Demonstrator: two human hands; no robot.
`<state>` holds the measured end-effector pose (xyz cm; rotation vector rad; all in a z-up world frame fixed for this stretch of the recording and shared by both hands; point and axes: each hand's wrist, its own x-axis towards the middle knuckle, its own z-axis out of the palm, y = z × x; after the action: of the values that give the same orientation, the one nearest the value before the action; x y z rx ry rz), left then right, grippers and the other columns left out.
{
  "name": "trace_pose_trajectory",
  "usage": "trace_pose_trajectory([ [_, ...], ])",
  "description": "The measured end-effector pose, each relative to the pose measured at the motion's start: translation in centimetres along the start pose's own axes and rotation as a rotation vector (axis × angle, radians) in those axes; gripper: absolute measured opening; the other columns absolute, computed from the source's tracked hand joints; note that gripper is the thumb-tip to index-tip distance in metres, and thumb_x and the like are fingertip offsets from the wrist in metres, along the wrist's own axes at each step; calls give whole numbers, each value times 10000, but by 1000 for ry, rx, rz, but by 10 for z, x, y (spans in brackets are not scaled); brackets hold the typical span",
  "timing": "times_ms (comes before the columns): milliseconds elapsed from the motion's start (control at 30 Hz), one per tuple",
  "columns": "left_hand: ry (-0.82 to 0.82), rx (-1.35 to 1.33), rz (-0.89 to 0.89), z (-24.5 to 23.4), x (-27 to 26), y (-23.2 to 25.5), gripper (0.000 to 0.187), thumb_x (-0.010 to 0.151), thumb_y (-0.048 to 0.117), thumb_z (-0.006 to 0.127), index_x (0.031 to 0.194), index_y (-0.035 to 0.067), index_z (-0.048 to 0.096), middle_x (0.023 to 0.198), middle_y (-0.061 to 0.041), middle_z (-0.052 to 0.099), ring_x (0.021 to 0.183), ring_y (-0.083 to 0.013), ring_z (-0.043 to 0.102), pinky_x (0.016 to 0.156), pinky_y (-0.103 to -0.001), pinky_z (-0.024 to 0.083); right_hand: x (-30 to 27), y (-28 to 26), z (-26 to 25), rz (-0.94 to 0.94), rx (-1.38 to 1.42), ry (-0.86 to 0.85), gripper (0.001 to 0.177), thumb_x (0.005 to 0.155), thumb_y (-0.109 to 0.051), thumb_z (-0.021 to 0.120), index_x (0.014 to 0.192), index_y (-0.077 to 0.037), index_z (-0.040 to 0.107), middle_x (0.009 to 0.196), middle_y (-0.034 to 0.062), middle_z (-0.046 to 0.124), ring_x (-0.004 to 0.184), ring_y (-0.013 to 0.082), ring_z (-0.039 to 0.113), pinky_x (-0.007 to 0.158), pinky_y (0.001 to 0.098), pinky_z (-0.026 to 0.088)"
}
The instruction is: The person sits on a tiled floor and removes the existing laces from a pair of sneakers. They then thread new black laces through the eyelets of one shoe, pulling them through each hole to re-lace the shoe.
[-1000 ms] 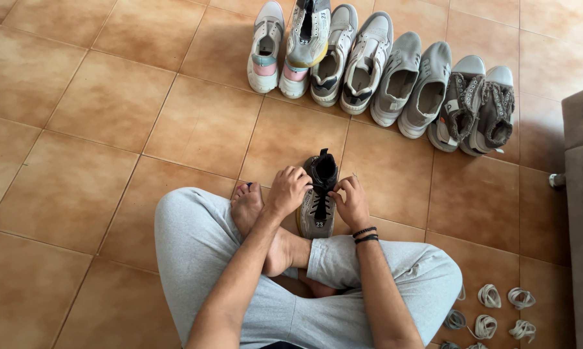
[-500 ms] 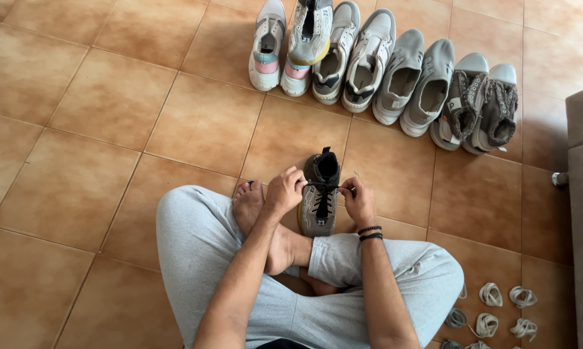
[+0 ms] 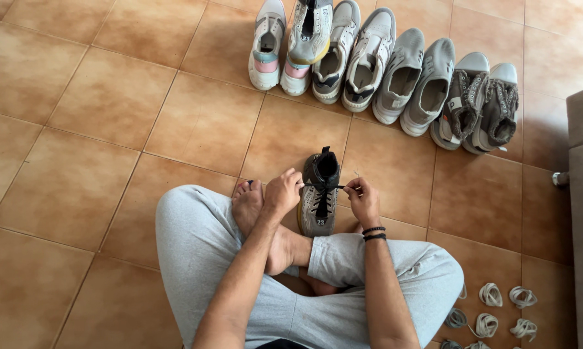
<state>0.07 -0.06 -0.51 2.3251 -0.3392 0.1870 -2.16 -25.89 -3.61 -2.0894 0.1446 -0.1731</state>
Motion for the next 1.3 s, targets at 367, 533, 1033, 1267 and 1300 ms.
trace_pose_trajectory([
  [367,-57,105,94,-2,1,3,181,919,245,718,986,89,654,970,-101,662,913,-328,676,744,-457,554,7,22,-9,79,207,-76,196,883,-35,715,1079,-31,719,818,15,731,672,95,675,613,249,560],
  [533,-112,120,203,2,6,11,460,800,373,781,1047,19,624,967,-146,645,887,-354,662,697,-476,544,6,29,-5,174,194,-142,120,948,-83,721,1037,-6,745,790,32,722,678,94,678,621,255,568],
  [1033,-47,-12,55,-1,1,9,141,955,185,640,891,60,628,879,-127,682,812,-378,675,684,-493,536,3,-3,-10,20,162,83,94,871,42,724,941,-9,763,863,39,740,728,102,696,612,275,611],
  [1267,59,-132,-59,9,4,-4,77,889,152,674,879,76,678,888,-116,715,828,-362,691,710,-474,541,0,-12,-8,-18,69,171,81,853,60,736,888,-8,763,781,44,758,709,91,714,616,252,575],
  [1300,58,-158,-77,10,4,-5,64,880,146,678,880,83,690,888,-110,721,827,-356,695,712,-470,543,-1,-11,-7,-23,62,177,92,855,67,725,891,-9,764,776,45,757,708,93,715,622,252,572],
])
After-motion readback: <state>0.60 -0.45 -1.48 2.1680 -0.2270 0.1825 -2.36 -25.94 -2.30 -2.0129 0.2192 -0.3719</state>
